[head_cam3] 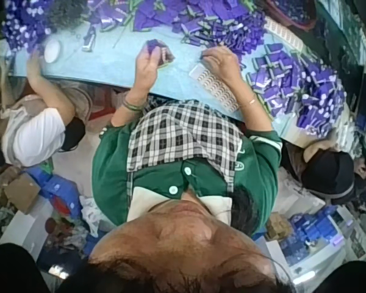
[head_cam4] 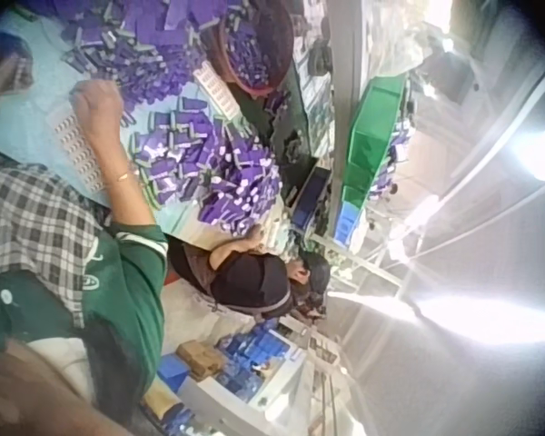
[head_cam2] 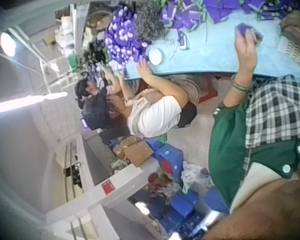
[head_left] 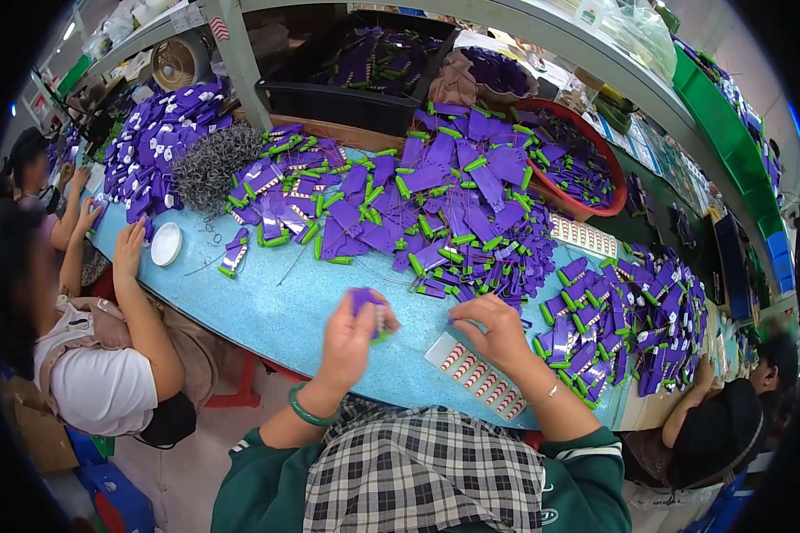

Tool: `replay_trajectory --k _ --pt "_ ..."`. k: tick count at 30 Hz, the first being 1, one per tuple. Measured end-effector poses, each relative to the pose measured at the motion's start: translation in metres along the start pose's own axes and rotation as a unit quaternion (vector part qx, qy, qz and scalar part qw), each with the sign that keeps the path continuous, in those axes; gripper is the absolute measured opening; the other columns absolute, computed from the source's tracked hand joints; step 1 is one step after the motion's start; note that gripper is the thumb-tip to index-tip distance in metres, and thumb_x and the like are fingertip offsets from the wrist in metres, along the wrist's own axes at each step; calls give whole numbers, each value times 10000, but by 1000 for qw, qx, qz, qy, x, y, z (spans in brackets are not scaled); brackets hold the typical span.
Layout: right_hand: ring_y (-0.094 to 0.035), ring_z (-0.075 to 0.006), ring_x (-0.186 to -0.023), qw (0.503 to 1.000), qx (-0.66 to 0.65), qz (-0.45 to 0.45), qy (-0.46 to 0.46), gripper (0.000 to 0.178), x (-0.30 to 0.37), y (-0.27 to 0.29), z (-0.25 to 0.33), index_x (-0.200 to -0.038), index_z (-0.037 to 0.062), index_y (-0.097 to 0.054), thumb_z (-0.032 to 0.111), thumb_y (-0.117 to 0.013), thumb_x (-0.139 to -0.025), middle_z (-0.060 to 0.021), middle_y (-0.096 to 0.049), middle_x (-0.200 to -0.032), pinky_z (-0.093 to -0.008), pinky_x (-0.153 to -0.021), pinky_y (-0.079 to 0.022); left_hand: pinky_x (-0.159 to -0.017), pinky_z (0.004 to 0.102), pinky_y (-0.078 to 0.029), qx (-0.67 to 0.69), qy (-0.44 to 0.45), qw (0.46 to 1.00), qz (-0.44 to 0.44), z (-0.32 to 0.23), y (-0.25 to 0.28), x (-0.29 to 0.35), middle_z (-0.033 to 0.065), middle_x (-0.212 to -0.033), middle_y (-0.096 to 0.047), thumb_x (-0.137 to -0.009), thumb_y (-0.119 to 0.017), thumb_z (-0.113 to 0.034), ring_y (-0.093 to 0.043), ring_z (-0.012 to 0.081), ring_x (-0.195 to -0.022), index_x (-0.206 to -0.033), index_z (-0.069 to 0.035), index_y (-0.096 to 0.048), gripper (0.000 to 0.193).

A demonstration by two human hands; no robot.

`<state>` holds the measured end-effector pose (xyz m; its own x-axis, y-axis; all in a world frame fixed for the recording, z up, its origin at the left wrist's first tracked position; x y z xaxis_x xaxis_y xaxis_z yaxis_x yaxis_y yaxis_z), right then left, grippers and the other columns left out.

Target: The person sits at a table in a workshop and assembles small purple and green plastic components by hand. They repeatedly pick up a purple piece, insert a green piece into it, and place the finished unit on the table. The workspace is filled with piles of these parts.

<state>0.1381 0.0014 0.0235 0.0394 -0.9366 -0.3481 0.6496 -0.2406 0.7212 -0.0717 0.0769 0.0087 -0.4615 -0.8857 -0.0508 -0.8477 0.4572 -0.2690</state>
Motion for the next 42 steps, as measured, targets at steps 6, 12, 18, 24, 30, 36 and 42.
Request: replay_trajectory --k 6,12,18,24,30,36,42 --pt "-568 -82 -674 929 -297 -8 -222 71 31 3 19 -847 8 -700 23 -701 -777 -35 -621 -744 -224 -596 -443 -646 354 -478 -187 79 958 200 27 -51 18 144 -783 -606 -923 -495 -143 -618 257 -714 -963 -1 -507 148" --pt "-539 -86 -553 963 -166 -97 -189 114 48 7 32 -808 10 -647 46 -738 -749 -49 -603 -720 -219 -509 -419 -579 394 -436 -289 -51 919 261 20 -70 23 150 -731 -580 -856 -564 -121 -577 331 -641 -950 -10 -546 146" --pt "-537 -96 -563 980 -130 -79 -130 127 41 10 39 -805 6 -623 64 -728 -763 -50 -571 -717 -229 -504 -418 -569 403 -440 -310 -78 914 251 20 -73 25 141 -690 -591 -884 -543 -185 -589 340 -633 -890 -18 -570 169" --pt "-551 -92 -586 960 -208 -26 -186 90 48 10 33 -805 -12 -613 50 -678 -805 -48 -570 -713 -226 -514 -423 -589 320 -483 -234 61 921 306 21 -77 29 67 -669 -628 -921 -503 -216 -634 189 -614 -879 -25 -593 215" --pt "-563 -90 -615 940 -231 1 -250 96 65 11 10 -802 -2 -628 82 -673 -818 -51 -613 -721 -236 -537 -431 -632 378 -489 -192 115 906 360 38 -88 26 140 -766 -655 -938 -495 -251 -643 286 -690 -997 -25 -569 246" --pt "-579 -146 -678 962 -50 -40 -267 89 78 124 -53 -829 -4 -647 68 -673 -782 -66 -629 -736 -289 -613 -447 -744 416 -477 -549 -236 788 147 0 -34 -53 150 -1026 -596 -816 -634 -184 -580 320 -973 -1094 -56 -554 316" --pt "-561 -285 -829 935 321 -96 -112 287 65 133 -13 -899 54 -646 123 -769 -649 -89 -580 -872 -388 -705 -468 -873 428 -453 -692 -255 673 57 2 23 -113 157 -1117 -521 -720 -669 -74 -505 341 -1091 -990 -36 -612 279"
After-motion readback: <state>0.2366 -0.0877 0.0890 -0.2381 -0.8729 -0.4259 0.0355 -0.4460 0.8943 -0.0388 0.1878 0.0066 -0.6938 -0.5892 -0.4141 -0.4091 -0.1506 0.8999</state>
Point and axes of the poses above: each hand's wrist, its own x-axis away from the middle knuckle, its own y-axis out of the back of the hand, z = x × y, the point moved 3 cm from there along -x, towards the middle knuckle
